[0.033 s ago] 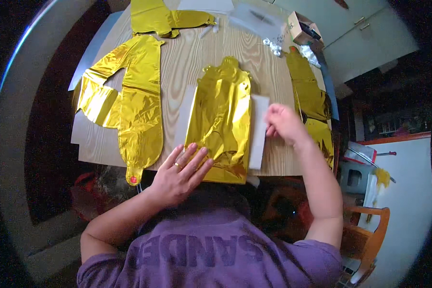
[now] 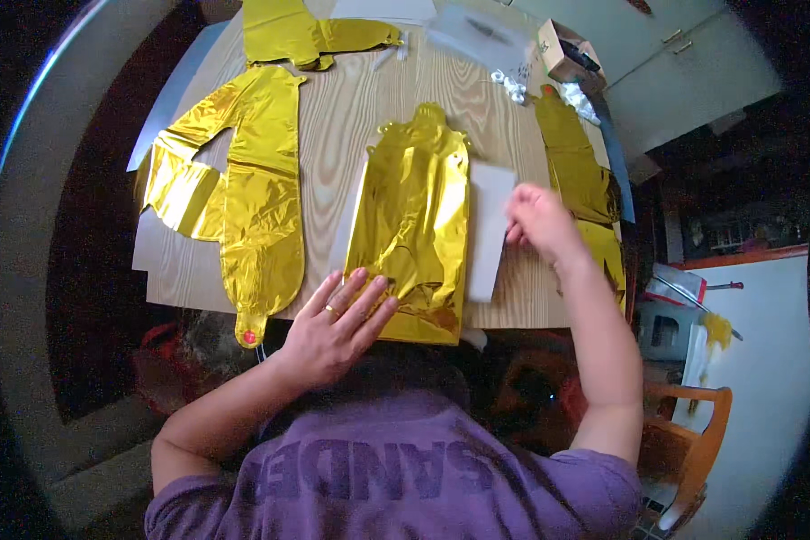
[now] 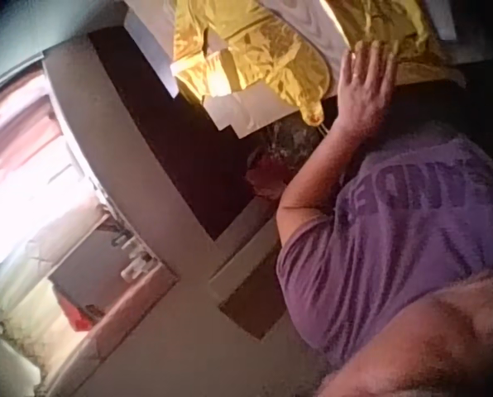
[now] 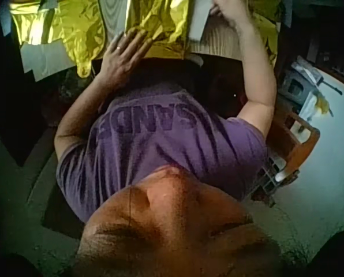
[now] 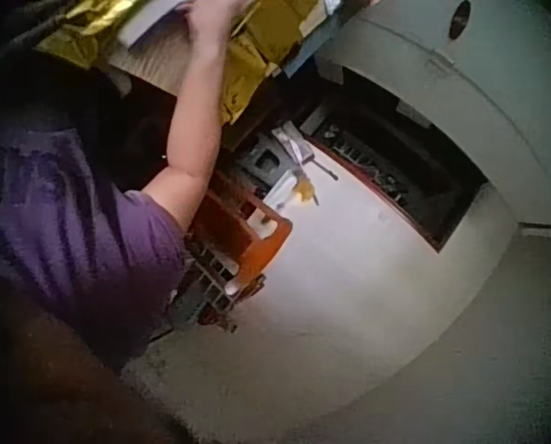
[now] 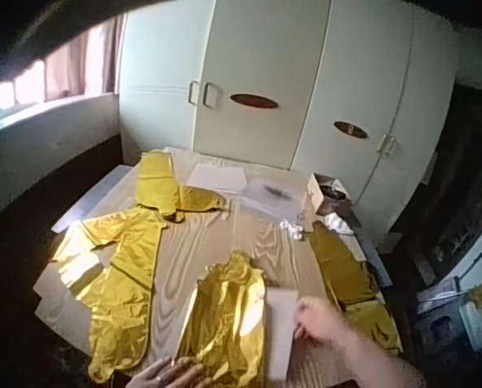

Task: Folding gold foil balloons and inserting paper packaging cards on a table.

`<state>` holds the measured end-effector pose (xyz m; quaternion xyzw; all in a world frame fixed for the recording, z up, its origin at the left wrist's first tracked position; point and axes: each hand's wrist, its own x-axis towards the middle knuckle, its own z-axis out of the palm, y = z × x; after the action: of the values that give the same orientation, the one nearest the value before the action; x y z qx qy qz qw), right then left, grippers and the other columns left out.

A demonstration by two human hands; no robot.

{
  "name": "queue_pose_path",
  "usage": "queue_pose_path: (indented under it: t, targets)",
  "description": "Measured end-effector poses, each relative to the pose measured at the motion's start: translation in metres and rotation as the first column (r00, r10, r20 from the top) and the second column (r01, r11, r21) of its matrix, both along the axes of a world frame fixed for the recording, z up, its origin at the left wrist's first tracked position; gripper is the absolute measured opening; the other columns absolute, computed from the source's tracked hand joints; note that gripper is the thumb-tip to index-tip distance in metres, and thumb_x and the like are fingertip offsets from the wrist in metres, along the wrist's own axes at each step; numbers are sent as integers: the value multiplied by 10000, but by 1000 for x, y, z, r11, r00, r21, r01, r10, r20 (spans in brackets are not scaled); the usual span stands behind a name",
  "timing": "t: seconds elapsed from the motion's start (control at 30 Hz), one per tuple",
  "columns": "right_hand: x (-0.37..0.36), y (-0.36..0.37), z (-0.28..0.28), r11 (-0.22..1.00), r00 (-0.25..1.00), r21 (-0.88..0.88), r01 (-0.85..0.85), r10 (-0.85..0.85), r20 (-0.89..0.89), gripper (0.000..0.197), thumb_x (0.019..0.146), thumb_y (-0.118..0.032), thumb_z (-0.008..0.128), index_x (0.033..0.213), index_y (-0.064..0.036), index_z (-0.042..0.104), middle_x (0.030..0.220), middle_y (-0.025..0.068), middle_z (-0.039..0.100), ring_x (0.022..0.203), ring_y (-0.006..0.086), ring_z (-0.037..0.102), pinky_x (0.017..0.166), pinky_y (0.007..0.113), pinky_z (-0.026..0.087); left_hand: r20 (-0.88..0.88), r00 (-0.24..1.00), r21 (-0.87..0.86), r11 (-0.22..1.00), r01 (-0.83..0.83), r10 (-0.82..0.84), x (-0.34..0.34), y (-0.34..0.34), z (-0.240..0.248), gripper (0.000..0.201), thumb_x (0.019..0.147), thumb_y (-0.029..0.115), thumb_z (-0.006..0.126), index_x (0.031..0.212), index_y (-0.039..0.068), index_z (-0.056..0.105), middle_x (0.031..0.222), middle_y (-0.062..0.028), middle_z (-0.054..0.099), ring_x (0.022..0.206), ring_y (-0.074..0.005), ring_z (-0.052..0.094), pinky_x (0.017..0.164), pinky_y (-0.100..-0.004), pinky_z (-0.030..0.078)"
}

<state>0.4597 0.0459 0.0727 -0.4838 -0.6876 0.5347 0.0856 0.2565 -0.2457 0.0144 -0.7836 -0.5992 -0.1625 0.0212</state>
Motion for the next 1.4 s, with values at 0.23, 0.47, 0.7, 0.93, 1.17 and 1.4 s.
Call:
queue_pose_path:
  t: [0.23, 0.47, 0.7, 0.93, 1.17, 1.4]
  targets:
    - [80, 81, 37, 920, 961, 336, 201, -251, 113, 99, 898, -110, 571, 827, -54, 609, 670, 29, 626, 537, 89, 591, 474, 208, 446, 344, 931, 261, 939, -224, 126, -7, 14, 4, 386, 909, 136, 631, 1279, 27, 604, 1292, -139, 647, 1227, -287, 607, 1114, -489, 370]
    - [31, -11, 15, 948, 883, 153, -278, 190, 428, 112, 911, -98, 560, 888, -14, 631, 660, 42, 634, 552, 125, 643, 500, 270, 506, 93, 993, 254, 962, -99, 78, 14, 40, 16, 457, 895, 185, 574, 1329, 41, 572, 1375, -131, 579, 1316, -333, 507, 1142, -524, 310]
    - [27, -73, 31, 541, 925, 782, -308, -21, 379, 150, 906, -122, 643, 1015, -24, 611, 829, 138, 648, 715, 316, 659, 661, 421, 536, 204, 978, -13, 999, 42, -38, 13, 35, 18, 527, 930, 309, 624, 1385, 63, 520, 1411, -142, 534, 1301, -337, 500, 1048, -501, 396]
    - [-4, -167, 2, 500, 859, 703, -506, 363, 361, 676, 896, -318, 664, 1466, -50, 417, 1546, 226, 298, 1431, 429, 277, 1164, 585, 211, 254, 967, -121, 991, 48, -16, -16, 21, 47, 725, 890, 553, 591, 1400, 46, 498, 1461, -198, 450, 1326, -381, 442, 1084, -509, 343]
    - [13, -181, -14, 382, 704, 604, -700, 514, 491, 759, 907, -509, 593, 1513, -112, 366, 1613, 211, 186, 1486, 418, 167, 1181, 620, 117, 186, 982, -215, 975, 58, -17, -16, 14, 31, 742, 916, 466, 576, 1505, 63, 373, 1575, -201, 308, 1472, -395, 258, 1200, -545, 168]
    - [64, -165, -4, 647, 996, 759, 68, -87, -15, 154, 846, -124, 710, 790, -32, 600, 785, 100, 620, 755, 291, 626, 719, 371, 514, 82, 996, -217, 975, 44, -27, -12, 17, 22, 752, 911, 460, 588, 1513, 74, 355, 1577, -164, 326, 1464, -346, 296, 1197, -529, 177]
